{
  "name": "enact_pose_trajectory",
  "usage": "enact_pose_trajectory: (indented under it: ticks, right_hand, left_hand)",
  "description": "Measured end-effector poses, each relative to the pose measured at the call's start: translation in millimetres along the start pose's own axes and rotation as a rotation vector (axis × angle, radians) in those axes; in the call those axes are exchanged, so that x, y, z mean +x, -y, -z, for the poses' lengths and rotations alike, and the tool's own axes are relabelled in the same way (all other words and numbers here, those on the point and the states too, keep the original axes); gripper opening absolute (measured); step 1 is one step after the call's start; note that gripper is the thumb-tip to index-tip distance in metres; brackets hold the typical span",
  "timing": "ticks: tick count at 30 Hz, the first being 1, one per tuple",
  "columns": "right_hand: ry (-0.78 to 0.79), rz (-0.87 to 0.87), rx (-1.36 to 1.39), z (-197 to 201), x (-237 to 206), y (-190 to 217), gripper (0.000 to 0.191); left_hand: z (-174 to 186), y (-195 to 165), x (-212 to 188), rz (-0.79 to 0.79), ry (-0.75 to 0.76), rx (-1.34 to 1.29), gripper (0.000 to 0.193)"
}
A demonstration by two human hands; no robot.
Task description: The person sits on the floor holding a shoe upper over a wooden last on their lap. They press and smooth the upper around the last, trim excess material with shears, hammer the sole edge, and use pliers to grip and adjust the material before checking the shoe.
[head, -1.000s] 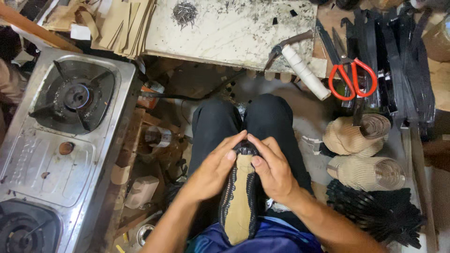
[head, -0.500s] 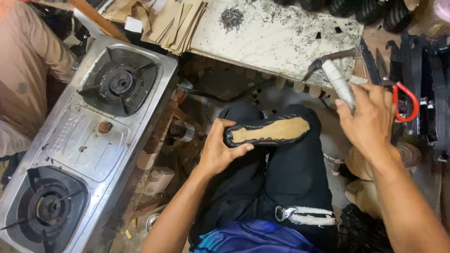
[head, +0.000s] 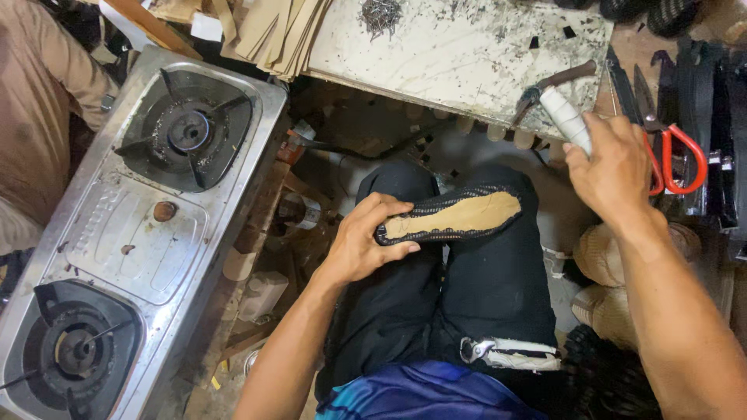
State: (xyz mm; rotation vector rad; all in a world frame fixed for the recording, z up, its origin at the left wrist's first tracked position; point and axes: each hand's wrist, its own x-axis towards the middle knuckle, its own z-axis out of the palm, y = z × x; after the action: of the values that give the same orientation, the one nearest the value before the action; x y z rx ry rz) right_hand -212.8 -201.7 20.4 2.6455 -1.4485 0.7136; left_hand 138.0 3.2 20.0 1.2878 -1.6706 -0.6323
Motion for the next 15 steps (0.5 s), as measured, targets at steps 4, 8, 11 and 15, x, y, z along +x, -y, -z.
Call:
enact_pose_trajectory:
  ticks: [4,8,11,15]
  right_hand:
    - [-0.131,-0.077,0.192,9,-10,31,0.039]
    - [-0.129,-0.256,0.527,15,-57,89,0.053]
    - [0.130,-0.552,0.900,28,-89,126,0.053]
    - [-0.047,-0.320,1.354,43,-115,168,0.040]
  left_hand:
    - [-2,7,-3,-0.031,-0.044,-0.007,0.056]
    - [-5,11,-4,-0.004,-0.061,-0.024,0.053]
    - [-11,10,-7,0.009,-0.065,0.003,0.052]
    - [-18,5,-7,0.013,-0.071,0.016,0.053]
